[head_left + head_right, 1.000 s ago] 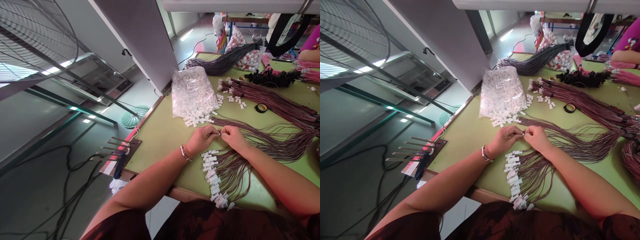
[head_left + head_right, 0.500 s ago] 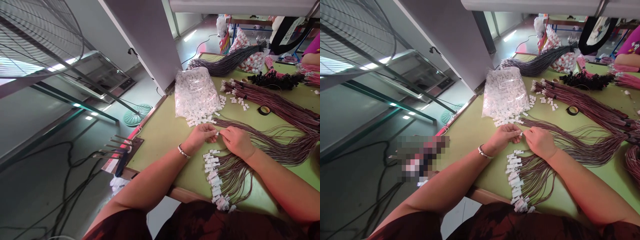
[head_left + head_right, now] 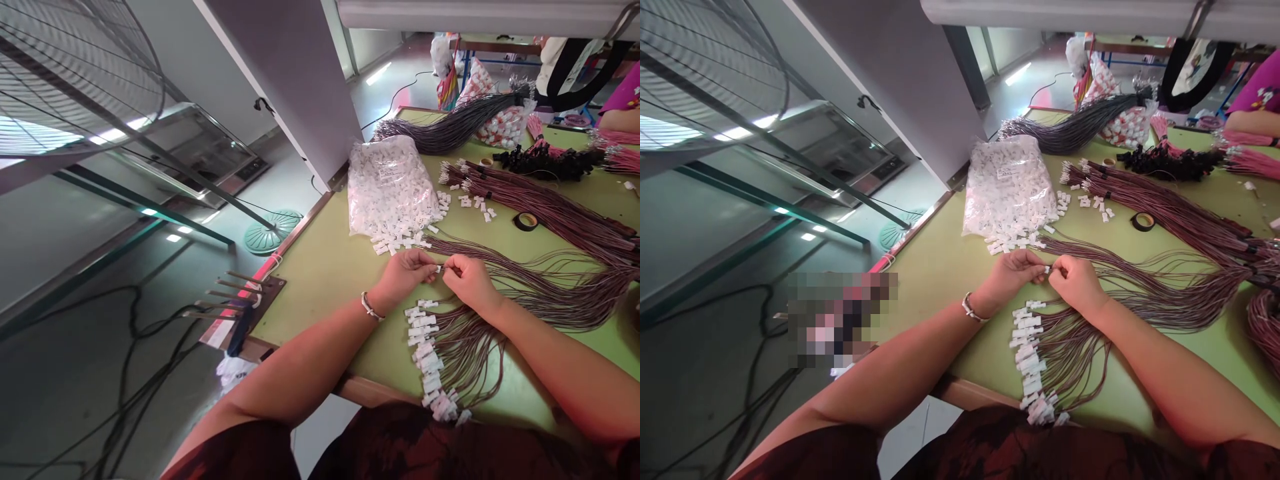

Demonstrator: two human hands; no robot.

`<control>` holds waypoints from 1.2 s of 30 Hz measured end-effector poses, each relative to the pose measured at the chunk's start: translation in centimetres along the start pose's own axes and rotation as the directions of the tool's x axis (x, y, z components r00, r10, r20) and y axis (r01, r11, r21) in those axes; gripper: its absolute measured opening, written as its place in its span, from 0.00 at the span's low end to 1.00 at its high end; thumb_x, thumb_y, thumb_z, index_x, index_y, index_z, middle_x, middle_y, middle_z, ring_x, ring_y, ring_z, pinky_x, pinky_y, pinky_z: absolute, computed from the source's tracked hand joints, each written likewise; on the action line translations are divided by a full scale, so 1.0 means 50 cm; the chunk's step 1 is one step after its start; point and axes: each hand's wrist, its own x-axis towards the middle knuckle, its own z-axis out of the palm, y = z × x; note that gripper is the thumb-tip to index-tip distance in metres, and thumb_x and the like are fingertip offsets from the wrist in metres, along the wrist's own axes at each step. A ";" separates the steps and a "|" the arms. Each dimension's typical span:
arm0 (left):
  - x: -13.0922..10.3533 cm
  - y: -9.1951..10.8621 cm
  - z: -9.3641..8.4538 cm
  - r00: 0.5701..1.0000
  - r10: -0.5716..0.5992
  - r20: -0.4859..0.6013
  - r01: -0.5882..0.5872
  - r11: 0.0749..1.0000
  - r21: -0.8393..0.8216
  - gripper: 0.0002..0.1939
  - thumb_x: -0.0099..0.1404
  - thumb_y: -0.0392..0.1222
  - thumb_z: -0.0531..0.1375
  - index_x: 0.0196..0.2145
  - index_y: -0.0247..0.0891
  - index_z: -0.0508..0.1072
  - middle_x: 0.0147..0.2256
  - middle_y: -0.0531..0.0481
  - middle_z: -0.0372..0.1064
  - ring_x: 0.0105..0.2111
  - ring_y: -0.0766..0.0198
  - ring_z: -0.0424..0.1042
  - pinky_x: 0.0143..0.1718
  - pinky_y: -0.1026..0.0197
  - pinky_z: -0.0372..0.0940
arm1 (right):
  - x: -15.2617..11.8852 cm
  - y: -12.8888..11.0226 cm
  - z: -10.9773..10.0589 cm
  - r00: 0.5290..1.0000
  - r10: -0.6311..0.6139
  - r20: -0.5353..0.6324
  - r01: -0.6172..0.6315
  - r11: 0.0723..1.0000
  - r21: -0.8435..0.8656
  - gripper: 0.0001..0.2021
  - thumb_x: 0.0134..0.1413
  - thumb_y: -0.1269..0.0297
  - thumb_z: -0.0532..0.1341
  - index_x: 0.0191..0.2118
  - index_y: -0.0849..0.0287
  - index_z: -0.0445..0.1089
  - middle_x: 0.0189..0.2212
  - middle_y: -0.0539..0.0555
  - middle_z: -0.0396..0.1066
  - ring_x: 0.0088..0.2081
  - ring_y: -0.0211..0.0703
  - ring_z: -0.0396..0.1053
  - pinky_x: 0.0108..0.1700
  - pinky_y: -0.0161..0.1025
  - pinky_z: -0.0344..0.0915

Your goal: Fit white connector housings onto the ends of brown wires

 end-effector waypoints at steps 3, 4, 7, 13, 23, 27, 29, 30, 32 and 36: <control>-0.001 -0.006 0.003 0.998 0.063 -0.019 -0.061 0.994 0.093 0.07 0.54 0.38 0.65 0.26 0.32 0.70 0.21 0.52 0.69 0.22 0.71 0.67 0.26 0.66 0.64 | 0.003 -0.001 -0.001 0.988 0.136 0.068 -0.145 0.977 0.157 0.05 0.40 0.64 0.54 0.21 0.58 0.64 0.14 0.45 0.58 0.18 0.34 0.52 0.22 0.33 0.50; -0.001 -0.007 0.004 0.997 0.076 -0.018 -0.074 0.991 0.110 0.06 0.55 0.37 0.64 0.26 0.32 0.70 0.21 0.52 0.69 0.22 0.71 0.67 0.27 0.66 0.64 | 0.004 -0.002 -0.002 0.985 0.154 0.082 -0.167 0.968 0.185 0.06 0.39 0.64 0.54 0.21 0.58 0.64 0.14 0.46 0.58 0.19 0.34 0.52 0.22 0.33 0.50; -0.002 -0.011 0.003 0.993 0.121 -0.011 -0.117 0.981 0.153 0.04 0.56 0.36 0.62 0.26 0.33 0.70 0.21 0.52 0.68 0.22 0.71 0.67 0.27 0.66 0.64 | 0.009 -0.004 -0.006 0.977 0.182 0.110 -0.202 0.956 0.213 0.06 0.38 0.63 0.54 0.20 0.58 0.63 0.14 0.46 0.57 0.20 0.34 0.52 0.23 0.33 0.50; -0.004 -0.010 0.000 0.960 0.280 0.005 -0.260 0.885 0.386 0.02 0.57 0.35 0.61 0.27 0.36 0.72 0.24 0.51 0.70 0.27 0.67 0.69 0.31 0.63 0.65 | 0.021 -0.001 -0.014 0.955 0.230 0.186 -0.274 0.925 0.264 0.07 0.36 0.62 0.54 0.19 0.60 0.64 0.15 0.46 0.58 0.21 0.34 0.53 0.24 0.33 0.50; 0.003 -0.009 -0.006 0.994 0.089 0.066 -0.095 0.992 0.088 0.09 0.57 0.43 0.63 0.30 0.33 0.70 0.22 0.51 0.70 0.23 0.69 0.69 0.28 0.64 0.67 | 0.027 -0.008 -0.024 0.887 0.334 0.319 -0.448 0.790 0.418 0.06 0.34 0.63 0.56 0.19 0.59 0.64 0.11 0.42 0.50 0.18 0.31 0.45 0.22 0.34 0.43; 0.001 -0.007 -0.002 0.991 0.125 0.042 -0.129 0.984 0.119 0.09 0.56 0.41 0.64 0.27 0.34 0.69 0.22 0.52 0.70 0.23 0.70 0.69 0.28 0.64 0.67 | 0.027 -0.003 -0.020 0.907 0.306 0.289 -0.402 0.834 0.378 0.06 0.35 0.62 0.55 0.19 0.59 0.64 0.13 0.43 0.53 0.19 0.32 0.48 0.23 0.34 0.45; 0.001 -0.009 0.006 0.993 0.118 0.031 -0.121 0.980 0.157 0.08 0.55 0.40 0.64 0.26 0.33 0.69 0.21 0.52 0.69 0.22 0.70 0.68 0.27 0.65 0.67 | 0.026 0.002 -0.014 0.935 0.258 0.241 -0.329 0.886 0.328 0.06 0.35 0.63 0.55 0.19 0.59 0.63 0.15 0.44 0.56 0.20 0.33 0.50 0.24 0.34 0.47; 0.001 -0.011 0.010 0.994 0.103 0.026 -0.106 0.980 0.167 0.08 0.56 0.39 0.64 0.26 0.33 0.69 0.20 0.52 0.69 0.22 0.70 0.68 0.26 0.65 0.66 | 0.025 0.004 -0.011 0.946 0.238 0.220 -0.298 0.906 0.299 0.06 0.36 0.63 0.55 0.19 0.59 0.63 0.15 0.45 0.57 0.21 0.33 0.51 0.24 0.34 0.48; 0.003 -0.013 0.016 0.997 0.071 0.020 -0.073 0.984 0.163 0.08 0.56 0.39 0.63 0.26 0.33 0.69 0.20 0.52 0.68 0.21 0.70 0.68 0.25 0.66 0.66 | 0.022 0.007 -0.007 0.957 0.218 0.193 -0.262 0.933 0.246 0.06 0.36 0.63 0.54 0.19 0.59 0.62 0.15 0.45 0.57 0.21 0.33 0.51 0.24 0.34 0.48; 0.001 0.006 -0.001 0.996 0.035 0.086 -0.049 0.984 0.173 0.08 0.56 0.39 0.63 0.26 0.33 0.69 0.19 0.53 0.68 0.20 0.71 0.67 0.24 0.67 0.65 | 0.017 0.002 -0.013 0.960 0.163 0.227 -0.207 0.961 0.184 0.06 0.39 0.63 0.54 0.19 0.59 0.63 0.15 0.46 0.59 0.20 0.34 0.53 0.24 0.34 0.50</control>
